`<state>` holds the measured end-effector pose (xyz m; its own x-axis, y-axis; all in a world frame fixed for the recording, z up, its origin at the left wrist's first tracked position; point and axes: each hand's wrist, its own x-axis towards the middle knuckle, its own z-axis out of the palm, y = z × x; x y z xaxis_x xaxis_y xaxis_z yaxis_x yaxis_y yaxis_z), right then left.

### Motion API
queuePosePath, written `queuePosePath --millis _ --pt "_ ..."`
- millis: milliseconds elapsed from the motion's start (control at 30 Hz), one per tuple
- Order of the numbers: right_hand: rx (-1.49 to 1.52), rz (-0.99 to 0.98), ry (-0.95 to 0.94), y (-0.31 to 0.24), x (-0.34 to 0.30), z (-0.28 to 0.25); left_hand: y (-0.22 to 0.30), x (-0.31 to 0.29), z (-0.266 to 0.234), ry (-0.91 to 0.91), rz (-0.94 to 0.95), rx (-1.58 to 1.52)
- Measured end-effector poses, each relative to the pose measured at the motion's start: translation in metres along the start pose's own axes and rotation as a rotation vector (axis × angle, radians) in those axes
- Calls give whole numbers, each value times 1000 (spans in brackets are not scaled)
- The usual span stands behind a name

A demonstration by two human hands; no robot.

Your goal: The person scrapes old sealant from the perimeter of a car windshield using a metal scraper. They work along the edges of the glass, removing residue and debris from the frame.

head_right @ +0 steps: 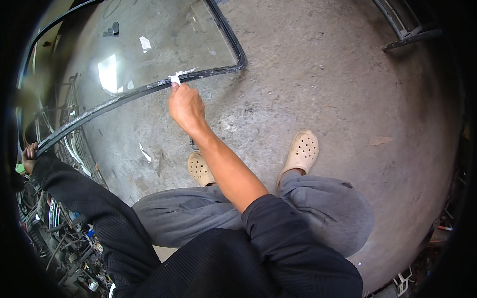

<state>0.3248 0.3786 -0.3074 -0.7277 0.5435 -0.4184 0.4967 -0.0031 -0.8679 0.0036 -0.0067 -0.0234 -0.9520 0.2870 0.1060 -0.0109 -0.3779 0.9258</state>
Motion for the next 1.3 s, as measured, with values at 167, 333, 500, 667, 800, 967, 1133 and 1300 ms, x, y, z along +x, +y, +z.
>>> queuePosePath --millis 167,333,500,667,800,967,1133,1300 --pt "-57 -17 -73 -15 -7 8 -1 3 1 5 -18 27" --pt "-102 96 -79 -11 7 -23 -7 -4 12 85 66 24" --pt "-108 93 -121 -12 13 -12 -1 1 2 25 -27 14" --pt "-140 32 -105 -13 7 -12 -17 -2 11 79 77 5" --pt "-141 73 -99 -15 12 -22 1 2 -5 -54 -29 -9" --pt "-177 -37 -108 -27 -4 -18 -1 6 -12 -59 38 0" --pt "-187 32 -48 -13 8 -30 2 4 -7 -72 6 -40" --pt "-182 33 -41 -8 9 -22 1 3 -4 -10 -21 -11"
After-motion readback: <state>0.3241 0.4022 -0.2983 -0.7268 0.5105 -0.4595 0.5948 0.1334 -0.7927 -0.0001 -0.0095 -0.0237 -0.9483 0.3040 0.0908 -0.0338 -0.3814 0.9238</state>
